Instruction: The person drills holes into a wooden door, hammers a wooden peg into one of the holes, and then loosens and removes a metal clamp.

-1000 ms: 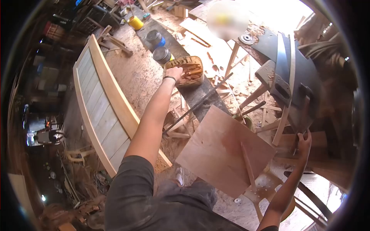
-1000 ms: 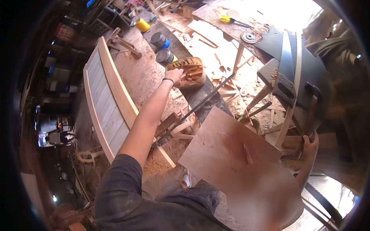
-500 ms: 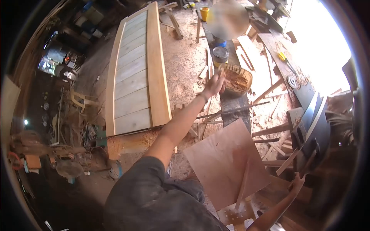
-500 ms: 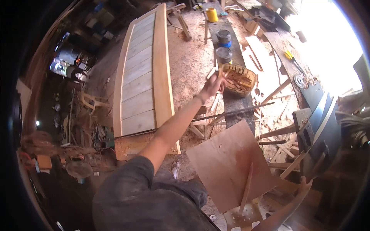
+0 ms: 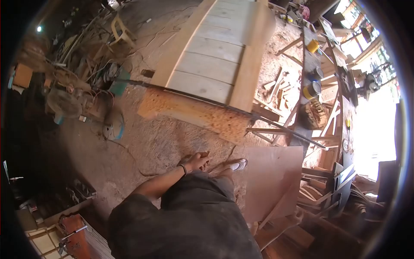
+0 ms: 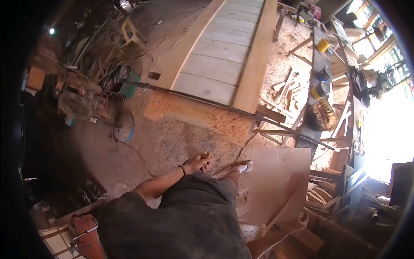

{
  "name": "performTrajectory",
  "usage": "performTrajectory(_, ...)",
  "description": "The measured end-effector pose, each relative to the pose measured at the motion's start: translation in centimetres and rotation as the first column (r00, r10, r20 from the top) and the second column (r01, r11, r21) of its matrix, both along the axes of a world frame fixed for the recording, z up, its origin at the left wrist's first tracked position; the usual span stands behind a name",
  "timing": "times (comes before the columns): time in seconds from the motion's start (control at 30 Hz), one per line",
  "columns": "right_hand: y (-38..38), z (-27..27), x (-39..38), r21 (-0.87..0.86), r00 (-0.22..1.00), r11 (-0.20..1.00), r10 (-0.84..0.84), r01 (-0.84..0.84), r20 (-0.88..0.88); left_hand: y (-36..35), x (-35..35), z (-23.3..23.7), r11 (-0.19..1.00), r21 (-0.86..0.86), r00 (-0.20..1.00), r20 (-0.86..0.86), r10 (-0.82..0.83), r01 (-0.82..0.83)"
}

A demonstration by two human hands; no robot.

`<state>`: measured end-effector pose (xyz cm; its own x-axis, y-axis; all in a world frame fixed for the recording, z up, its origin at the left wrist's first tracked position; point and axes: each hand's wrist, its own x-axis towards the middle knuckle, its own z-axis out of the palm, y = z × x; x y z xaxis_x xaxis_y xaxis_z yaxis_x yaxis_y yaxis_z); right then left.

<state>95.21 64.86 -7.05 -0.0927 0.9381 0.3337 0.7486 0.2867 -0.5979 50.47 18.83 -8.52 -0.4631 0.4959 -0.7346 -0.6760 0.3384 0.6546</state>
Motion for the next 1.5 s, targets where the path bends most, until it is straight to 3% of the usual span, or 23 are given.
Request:
performTrajectory(0.03,-3.9,-1.2,-1.6,-0.344,0.965,0.937,-0.033,-0.060,-0.259,-2.8,-0.4,-1.2,1.000,0.011,0.998,-0.054,0.011,-0.011)
performTrajectory(0.1,-14.2,3.9,-10.3,-0.252,0.999,0.968,-0.003,0.013,0.039,-7.9,-0.6,-2.6,0.999,0.025,0.988,-0.155,0.024,-0.020)
performTrajectory(0.17,-18.3,1.9,-10.7,-0.375,0.985,0.911,0.156,-0.173,-0.074,-12.3,-0.9,-2.2,0.990,0.066,0.983,-0.130,0.130,-0.122)
performTrajectory(0.3,-27.3,6.4,-14.3,-0.454,0.982,0.871,0.169,-0.188,-0.081,-19.3,-1.1,-0.4,0.931,0.194,0.935,-0.112,0.335,-0.310)
performTrajectory(0.33,-28.7,7.4,-14.3,-0.449,0.977,0.868,0.188,-0.214,-0.101,-21.0,-1.1,0.0,0.947,0.129,0.948,-0.083,0.306,-0.294)
performTrajectory(0.43,-30.8,7.5,-12.9,-0.434,0.968,0.866,0.216,-0.249,-0.123,-25.3,0.3,0.8,0.917,0.236,0.939,-0.046,0.342,-0.322)
performTrajectory(0.57,-35.2,8.1,-12.3,-0.457,0.958,0.845,0.206,-0.278,-0.201,-30.0,4.2,3.6,0.898,0.200,0.913,-0.043,0.406,-0.391)
performTrajectory(0.7,-39.4,2.8,-9.9,-0.401,0.878,0.789,0.355,-0.466,-0.323,-33.1,8.4,4.4,0.921,0.160,0.921,-0.108,0.373,-0.355)
performTrajectory(0.8,-45.9,2.7,-8.8,-0.559,0.855,0.655,0.308,-0.509,-0.418,-35.9,11.6,2.7,0.910,0.161,0.924,0.041,0.381,-0.383)
performTrajectory(0.87,-50.4,3.6,-5.2,-0.710,0.892,0.543,0.226,-0.449,-0.391,-38.1,13.8,2.8,0.964,0.048,0.965,-0.018,0.263,-0.262)
performTrajectory(0.9,-51.4,-0.4,-2.4,-0.628,0.866,0.596,0.333,-0.501,-0.374,-38.0,13.5,2.9,0.981,0.014,0.979,-0.056,0.196,-0.196)
performTrajectory(0.93,-53.3,-0.7,-0.8,-0.653,0.885,0.598,0.281,-0.464,-0.372,-37.8,13.6,3.2,0.982,-0.011,0.980,-0.066,0.188,-0.189)
performTrajectory(0.97,-55.2,-0.7,0.6,-0.691,0.906,0.588,0.227,-0.420,-0.357,-37.1,13.4,3.5,0.973,0.054,0.972,-0.067,0.227,-0.223)
performTrajectory(1.03,-59.4,-1.8,4.4,-0.703,0.925,0.605,0.291,-0.375,-0.242,-36.6,13.0,4.0,0.952,0.142,0.960,-0.032,0.278,-0.270)
performTrajectory(1.1,-59.6,-2.7,5.4,-0.760,0.935,0.567,0.320,-0.317,-0.152,-35.1,11.8,5.1,0.944,0.190,0.960,-0.021,0.280,-0.271)
performTrajectory(1.17,-58.5,-0.6,4.4,-0.729,0.945,0.612,0.287,-0.308,-0.158,-33.9,10.6,6.2,0.946,0.209,0.965,-0.032,0.262,-0.250)
performTrajectory(1.23,-56.0,0.9,2.7,-0.529,0.898,0.734,0.412,-0.426,-0.152,-32.9,9.5,6.4,0.955,0.201,0.969,-0.070,0.235,-0.217)
performTrajectory(1.3,-53.7,2.5,0.2,-0.632,0.945,0.703,0.252,-0.327,-0.208,-31.0,7.7,5.9,0.934,0.283,0.963,-0.094,0.251,-0.216)
performTrajectory(1.37,-51.7,7.1,-3.2,-0.662,0.924,0.660,0.143,-0.356,-0.355,-30.6,6.8,4.5,0.935,0.298,0.970,-0.089,0.225,-0.190)
performTrajectory(1.5,-43.8,9.3,-4.2,-0.603,0.920,0.731,0.084,-0.318,-0.383,-27.8,5.2,5.8,0.897,0.335,0.952,0.002,0.306,-0.289)
